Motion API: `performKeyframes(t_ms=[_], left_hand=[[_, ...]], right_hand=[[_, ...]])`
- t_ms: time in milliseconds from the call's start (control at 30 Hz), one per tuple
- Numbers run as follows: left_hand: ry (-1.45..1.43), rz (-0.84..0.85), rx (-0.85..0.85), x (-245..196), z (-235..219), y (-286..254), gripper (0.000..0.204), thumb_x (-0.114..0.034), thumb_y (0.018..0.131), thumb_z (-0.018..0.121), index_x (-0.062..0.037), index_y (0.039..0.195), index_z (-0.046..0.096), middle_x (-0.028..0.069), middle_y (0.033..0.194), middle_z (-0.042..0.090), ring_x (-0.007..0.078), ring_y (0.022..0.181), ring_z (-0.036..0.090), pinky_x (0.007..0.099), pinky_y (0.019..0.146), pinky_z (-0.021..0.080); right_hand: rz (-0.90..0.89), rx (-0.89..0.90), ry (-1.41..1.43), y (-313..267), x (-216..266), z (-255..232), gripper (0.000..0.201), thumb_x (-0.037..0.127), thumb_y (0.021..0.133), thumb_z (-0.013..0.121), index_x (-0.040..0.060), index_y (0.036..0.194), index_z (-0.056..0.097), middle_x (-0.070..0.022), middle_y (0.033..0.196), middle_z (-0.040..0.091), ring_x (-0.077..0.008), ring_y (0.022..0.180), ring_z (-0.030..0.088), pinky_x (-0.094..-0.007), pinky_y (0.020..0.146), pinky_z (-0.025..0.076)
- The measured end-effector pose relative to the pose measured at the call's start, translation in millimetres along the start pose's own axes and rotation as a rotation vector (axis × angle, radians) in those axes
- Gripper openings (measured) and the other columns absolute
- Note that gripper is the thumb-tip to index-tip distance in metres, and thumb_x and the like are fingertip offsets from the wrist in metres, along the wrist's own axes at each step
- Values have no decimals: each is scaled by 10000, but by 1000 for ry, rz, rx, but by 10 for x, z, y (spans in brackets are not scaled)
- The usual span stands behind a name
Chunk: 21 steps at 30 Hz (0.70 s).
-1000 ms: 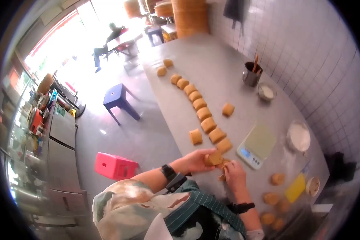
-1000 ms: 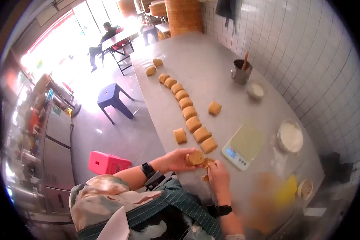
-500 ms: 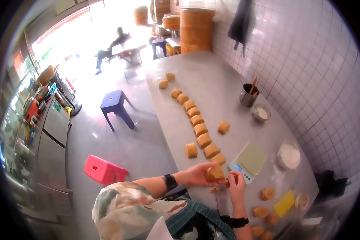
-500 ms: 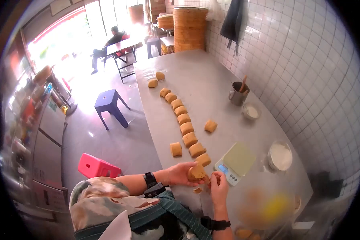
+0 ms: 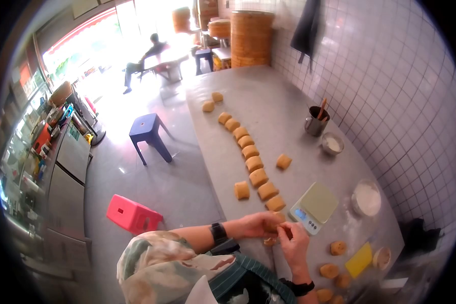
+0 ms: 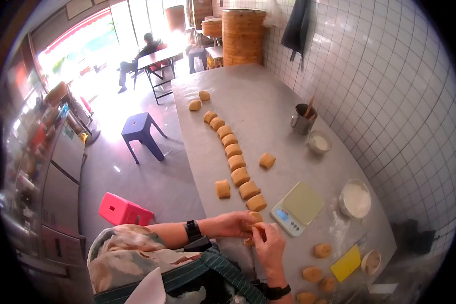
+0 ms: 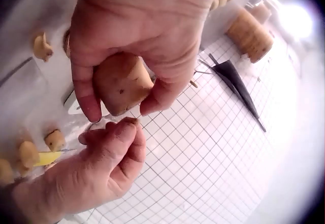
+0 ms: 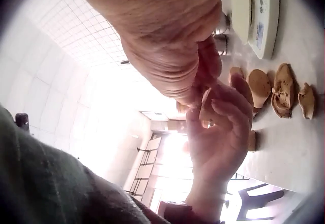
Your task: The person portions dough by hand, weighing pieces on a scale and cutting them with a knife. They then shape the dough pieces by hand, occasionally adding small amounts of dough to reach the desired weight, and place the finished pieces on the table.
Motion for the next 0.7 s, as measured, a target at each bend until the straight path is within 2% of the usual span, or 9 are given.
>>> performKeyframes(t_ms=[67, 133, 233, 300, 433, 600, 633, 667, 700], left_hand=[[8, 105, 128, -42, 22, -11, 220, -155, 907, 580, -82, 1112, 543, 87, 1167, 584, 208, 1116, 549, 408, 959, 474], [-164, 56, 19, -100, 129, -121, 249, -154, 904, 577, -69, 1136, 547, 113, 1206, 576, 246, 1144, 540, 440, 969, 467], [-152, 53, 28, -164, 148, -74, 390, -215, 924, 537, -31, 1266, 502, 151, 1233, 577, 302, 1147, 549, 478, 982, 448], [-28, 46, 45, -250, 227, -107, 403, -264, 926, 544, -1, 1231, 519, 150, 1169, 608, 304, 1017, 614, 417, 896, 505], [53, 6, 205, -288, 254, -65, 450, -283, 942, 500, -19, 1305, 473, 153, 1256, 570, 299, 1106, 582, 433, 986, 451], [50, 42, 67, -217, 321, -151, 414, -275, 945, 495, -20, 1271, 504, 139, 1266, 563, 302, 1172, 541, 466, 1001, 430], [-54, 77, 122, -171, 223, -115, 295, -208, 928, 543, -26, 1158, 575, 129, 1240, 564, 275, 1178, 520, 467, 1035, 417], [90, 224, 200, -211, 241, -110, 269, -200, 920, 572, -39, 1135, 595, 101, 1202, 577, 257, 1151, 530, 444, 1000, 443], [-65, 80, 267, -188, 313, -80, 274, -199, 904, 618, -55, 1133, 574, 82, 1155, 590, 226, 1138, 528, 399, 945, 474]], right_hand=[[-24, -18, -3, 47, 8, -8, 110, 110, 833, 676, 48, 920, 651, -112, 793, 604, -260, 673, 603, -349, 618, 486], [-83, -101, -118, 20, -47, -69, 116, 116, 849, 663, 40, 937, 656, -135, 813, 636, -293, 711, 616, -364, 649, 497], [-19, -153, -59, 84, -84, -197, 125, 104, 871, 638, 31, 971, 657, -143, 852, 646, -294, 766, 618, -358, 691, 498], [37, -141, 71, 121, 31, -294, 114, 94, 873, 631, 37, 968, 655, -122, 865, 631, -276, 761, 606, -344, 688, 490], [65, -139, 161, 127, 96, -321, 102, 86, 868, 628, 44, 959, 649, -109, 868, 612, -262, 751, 595, -336, 679, 480], [-135, -81, -44, 116, 160, -169, 120, 60, 836, 631, 37, 953, 628, -122, 850, 595, -313, 783, 582, -372, 674, 474], [-159, -63, -74, 140, 200, -150, 126, 58, 831, 636, 36, 954, 627, -126, 845, 590, -320, 780, 577, -378, 675, 473], [-194, -47, -101, 145, 201, -113, 133, 57, 825, 641, 36, 956, 627, -129, 839, 585, -326, 778, 573, -384, 676, 473], [-205, -41, -118, 147, 152, -83, 161, 54, 813, 655, 39, 971, 630, -132, 851, 583, -306, 770, 578, -371, 671, 475]])
Point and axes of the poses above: each hand's wrist, its own y-axis towards the middle knuckle, its own z-axis out of the palm, x = y × z, the point moved 6 cm from there along y, towards the middle knuckle
